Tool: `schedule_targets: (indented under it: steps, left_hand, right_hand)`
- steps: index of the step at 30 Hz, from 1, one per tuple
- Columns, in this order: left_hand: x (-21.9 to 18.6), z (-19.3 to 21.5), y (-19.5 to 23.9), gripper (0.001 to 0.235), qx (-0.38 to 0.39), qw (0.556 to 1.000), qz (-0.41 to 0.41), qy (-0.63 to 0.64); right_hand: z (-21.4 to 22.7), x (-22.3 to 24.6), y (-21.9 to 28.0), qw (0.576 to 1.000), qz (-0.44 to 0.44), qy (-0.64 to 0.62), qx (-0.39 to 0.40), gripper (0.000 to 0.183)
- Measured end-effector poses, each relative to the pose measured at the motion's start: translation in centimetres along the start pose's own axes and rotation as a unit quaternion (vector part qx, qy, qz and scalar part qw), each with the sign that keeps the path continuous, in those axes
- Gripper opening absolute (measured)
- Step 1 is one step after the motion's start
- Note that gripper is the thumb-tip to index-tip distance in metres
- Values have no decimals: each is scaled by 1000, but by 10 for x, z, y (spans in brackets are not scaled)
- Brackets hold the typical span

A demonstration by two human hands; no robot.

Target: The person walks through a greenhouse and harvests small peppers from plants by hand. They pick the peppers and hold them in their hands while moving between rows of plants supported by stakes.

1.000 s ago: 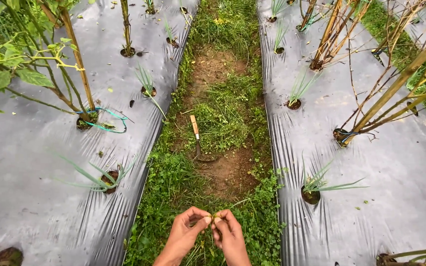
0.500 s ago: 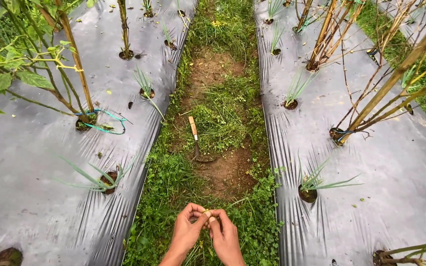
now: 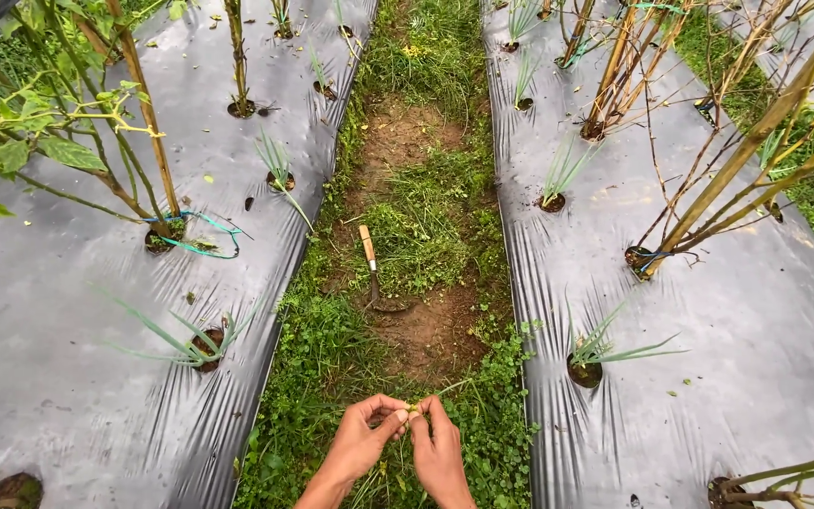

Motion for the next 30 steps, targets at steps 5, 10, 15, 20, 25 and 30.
schedule_targets:
  steps: [5, 10, 15, 20, 25, 30]
  left_hand:
    - [8, 1, -1, 11, -42, 998, -39, -20]
    - [4, 10, -5, 16, -95, 994, -50, -6]
    - [-3, 2, 0, 14, -44, 998, -16, -44]
    - [18, 10, -20, 9, -31, 995, -59, -68]
    - [0, 9, -8, 8, -10, 995, -44, -90]
    - [-5, 12, -4, 11, 34, 999, -23, 28]
  right_hand:
    - [-10, -23, -7, 998, -15, -66, 0, 20]
    - [-12, -6, -1, 996, -11, -91, -21, 20]
    - [-8, 19, 5, 999, -17, -27, -23, 7]
    - [-6, 40, 12, 1000, -11, 3, 20, 26]
    - [-5, 23, 7, 1000, -7, -7, -17, 9]
    - [-3, 29, -1, 924, -175, -334, 55, 13]
Point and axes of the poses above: each hand's wrist, its own y-axis away from the middle knuckle, its own z-axis out of the back of the hand, x = y × z, the point moved 1 cm from there along -y, towards the middle knuckle, and after that the axes turned 1 degree about -y, right-handed, at the moved point
